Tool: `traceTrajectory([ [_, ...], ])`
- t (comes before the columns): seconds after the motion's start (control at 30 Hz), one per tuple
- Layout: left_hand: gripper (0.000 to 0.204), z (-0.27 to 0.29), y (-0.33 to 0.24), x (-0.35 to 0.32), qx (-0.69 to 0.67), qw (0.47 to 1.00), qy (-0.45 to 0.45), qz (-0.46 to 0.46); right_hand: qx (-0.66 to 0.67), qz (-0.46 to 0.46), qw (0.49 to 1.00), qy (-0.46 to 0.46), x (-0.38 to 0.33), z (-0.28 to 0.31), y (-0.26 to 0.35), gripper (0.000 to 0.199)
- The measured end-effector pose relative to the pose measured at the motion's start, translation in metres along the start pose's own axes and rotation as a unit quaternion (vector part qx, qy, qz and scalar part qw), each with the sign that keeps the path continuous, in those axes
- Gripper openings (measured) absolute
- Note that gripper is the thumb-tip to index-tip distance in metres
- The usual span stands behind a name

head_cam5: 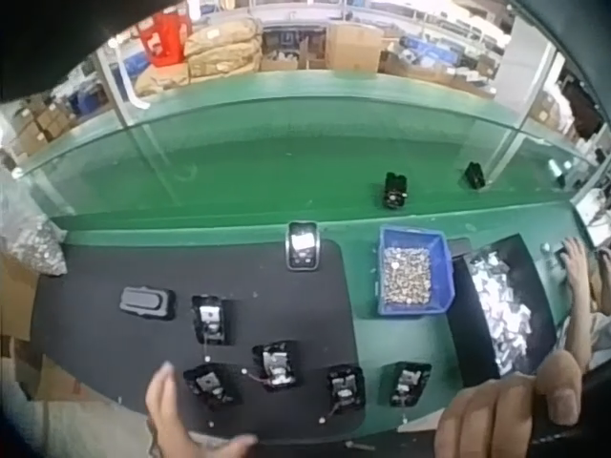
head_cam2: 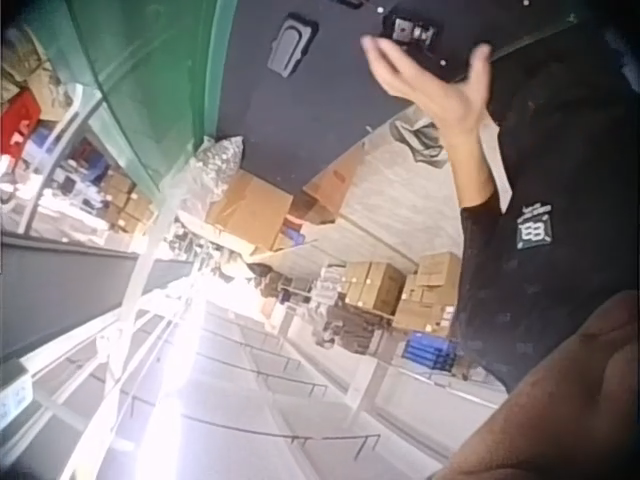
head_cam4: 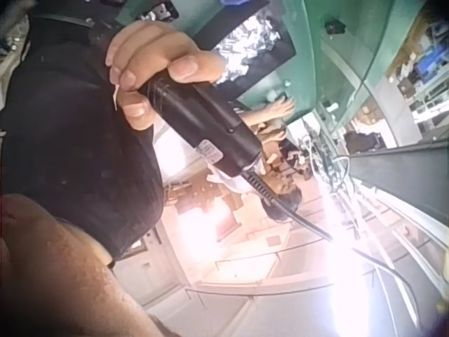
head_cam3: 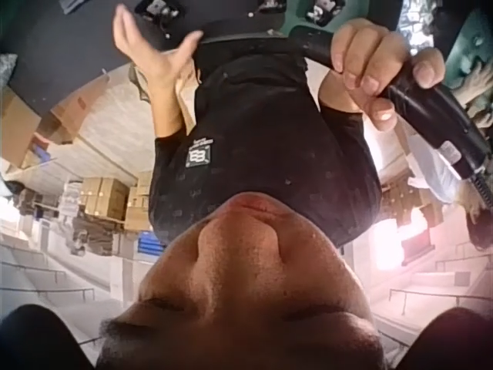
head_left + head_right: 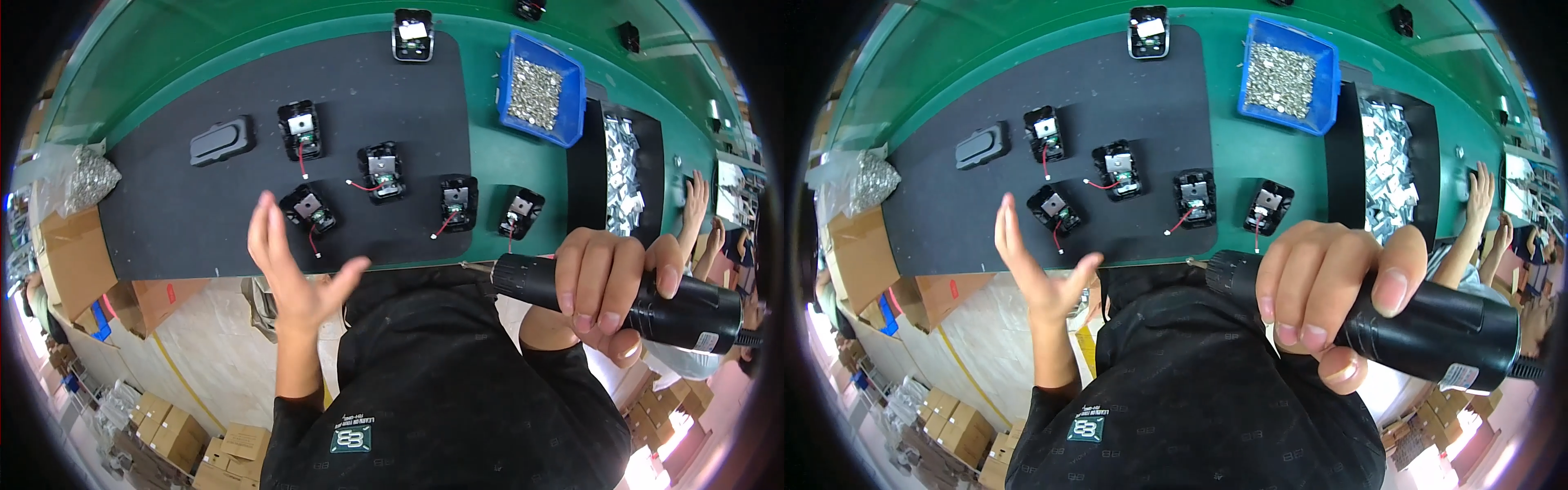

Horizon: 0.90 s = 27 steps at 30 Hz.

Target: The person assembles electronic components by hand, securing internal components into an electronic housing with screws using a pneumatic or electric screwdriver.

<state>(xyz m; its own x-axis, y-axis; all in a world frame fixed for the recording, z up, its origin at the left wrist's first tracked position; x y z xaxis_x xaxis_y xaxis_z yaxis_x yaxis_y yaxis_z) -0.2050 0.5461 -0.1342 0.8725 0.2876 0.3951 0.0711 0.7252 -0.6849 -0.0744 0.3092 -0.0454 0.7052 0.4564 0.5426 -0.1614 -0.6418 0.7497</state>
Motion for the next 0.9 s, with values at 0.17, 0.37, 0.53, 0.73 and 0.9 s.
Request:
traceTrajectory([
  [0.17,0.107,-0.008,0.044,-0.003,0.101,0.985,0.092,0.103,-0.013,-0.005,0.999,0.034,0.003,-0.007,-0.004,0.053],
  [0.37,0.089,-0.006,0.014,0.005,-0.029,0.998,0.052,0.024,-0.016,-0.002,1.0,0.014,0.003,-0.008,0.001,0.052],
  [0.53,0.085,-0.025,-0.035,0.021,-0.155,0.977,0.125,-0.07,0.006,-0.006,1.0,-0.029,0.02,-0.025,0.005,0.048],
  [0.73,0.082,-0.043,-0.054,0.026,-0.214,0.959,0.168,-0.075,-0.056,-0.012,0.998,-0.013,0.017,-0.035,-0.011,0.047],
  [0.9,0.08,-0.05,-0.065,0.027,-0.236,0.952,0.178,-0.08,-0.061,-0.025,0.997,-0.026,0.012,-0.03,-0.008,0.047],
])
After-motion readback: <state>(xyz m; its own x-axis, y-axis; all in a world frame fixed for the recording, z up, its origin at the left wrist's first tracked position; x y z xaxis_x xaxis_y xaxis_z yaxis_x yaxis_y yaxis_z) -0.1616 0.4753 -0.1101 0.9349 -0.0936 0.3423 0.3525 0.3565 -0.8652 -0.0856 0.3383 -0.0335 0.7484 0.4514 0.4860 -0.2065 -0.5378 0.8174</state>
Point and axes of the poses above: each hand's wrist, its own x-axis towards the middle knuckle, its own z-axis out of the back of the hand, y = z × x, the point moved 8 cm from there along x, towards the middle knuckle, and after that the axes turned 12 degrees about -x, right-handed, at the moved point
